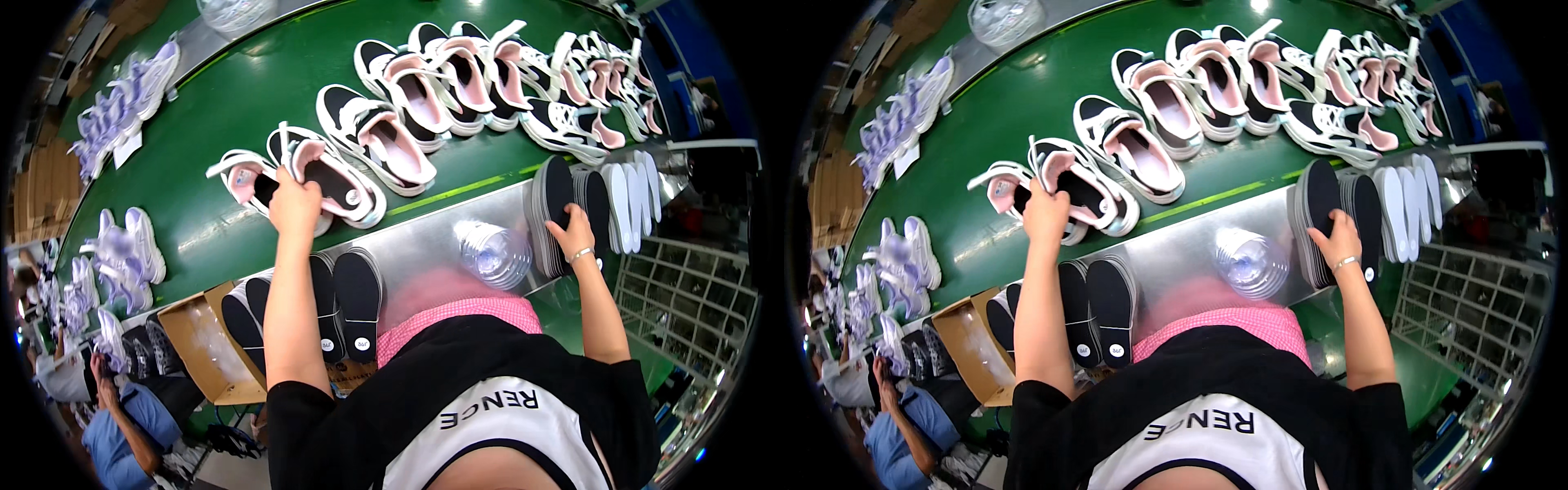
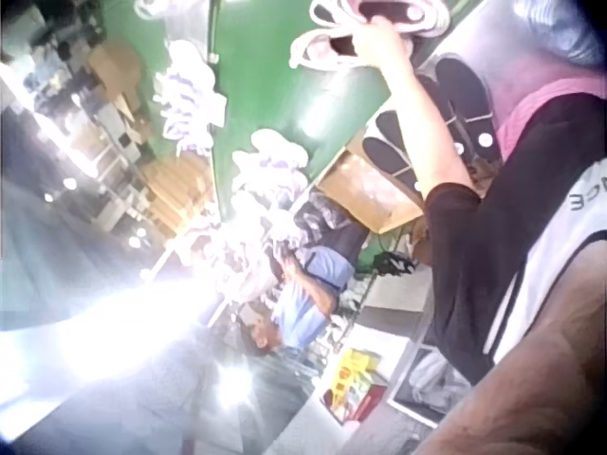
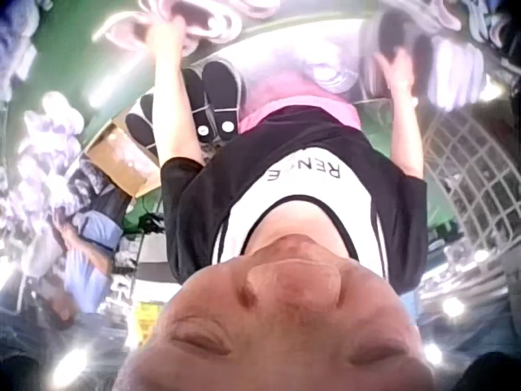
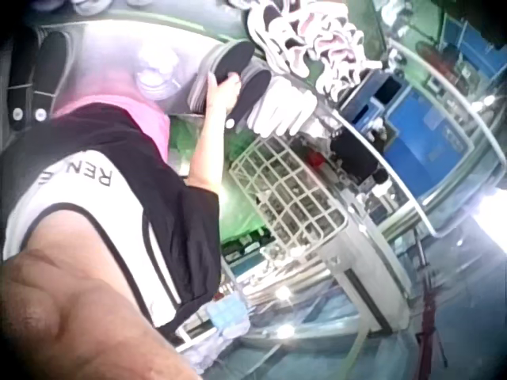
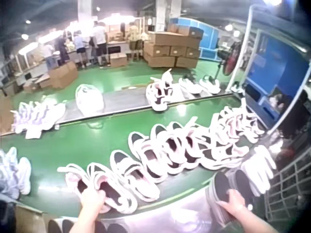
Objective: The person picks up and examines shoe soles and matching shoe uppers on a conveyor belt, walks through a factory floor to another station to retrieve more soles from a bag, and then returns to the conveyor belt to match them with the remaining shoe uppers.
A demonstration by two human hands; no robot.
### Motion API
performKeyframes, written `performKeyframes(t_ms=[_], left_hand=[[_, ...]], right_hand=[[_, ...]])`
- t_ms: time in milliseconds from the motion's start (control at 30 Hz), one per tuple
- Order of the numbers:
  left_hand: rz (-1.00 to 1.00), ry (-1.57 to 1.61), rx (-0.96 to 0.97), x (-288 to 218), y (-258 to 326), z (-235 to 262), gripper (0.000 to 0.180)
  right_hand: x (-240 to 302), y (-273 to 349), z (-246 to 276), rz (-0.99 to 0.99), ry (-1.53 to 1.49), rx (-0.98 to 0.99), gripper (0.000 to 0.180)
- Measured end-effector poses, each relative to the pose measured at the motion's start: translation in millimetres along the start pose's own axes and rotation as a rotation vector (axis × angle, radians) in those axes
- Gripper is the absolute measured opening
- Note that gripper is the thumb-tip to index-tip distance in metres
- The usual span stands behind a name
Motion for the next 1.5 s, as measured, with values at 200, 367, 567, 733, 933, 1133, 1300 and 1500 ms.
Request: performKeyframes(t_ms=[200, 367, 567, 733, 933, 1133, 1300, 1500], left_hand=[[0.010, -0.039, -0.224, 82.4, -30.4, 47.4, 0.053], [-0.283, 0.473, -0.322, 12.1, -13.8, 39.4, 0.026], [-0.565, 0.652, -0.186, -85.9, -26.7, -35.9, 0.032], [-0.318, 0.624, -0.125, -82.1, -34.2, -19.8, 0.027], [-0.375, 0.581, -0.116, -74.9, -37.7, -39.3, 0.028], [-0.136, 0.675, -0.097, -68.9, -36.1, -40.1, 0.038], [-0.237, 0.685, -0.038, -74.5, -24.8, -34.9, 0.037], [-0.356, 0.968, 0.085, -64.1, -31.9, -51.3, 0.049]], right_hand=[[13.8, -2.9, 20.5, 0.046, 0.050, -0.073, 0.040], [72.5, -8.5, 59.3, 0.430, -0.446, -0.238, 0.013], [225.0, -10.9, 61.5, 1.047, 0.025, 0.089, 0.006], [286.8, -18.4, 37.6, 1.157, 0.413, 0.243, 0.011], [323.1, -53.4, -51.3, 0.886, 0.279, 0.328, 0.016], [290.1, -17.9, 0.0, 0.957, 0.307, 0.177, 0.035], [293.4, -30.6, 2.6, 0.957, 0.421, 0.343, 0.019], [309.1, -56.6, -71.2, 1.049, 0.378, 0.436, 0.014]])
Point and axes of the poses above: each hand's wrist, its own y-axis away from the middle knuckle, its own z-axis out of the back of the hand, x = y × z, the point moved 2 cm from there along -y, towards the middle knuckle, and after that the axes turned 5 degrees about -y, right-handed, at the moved point
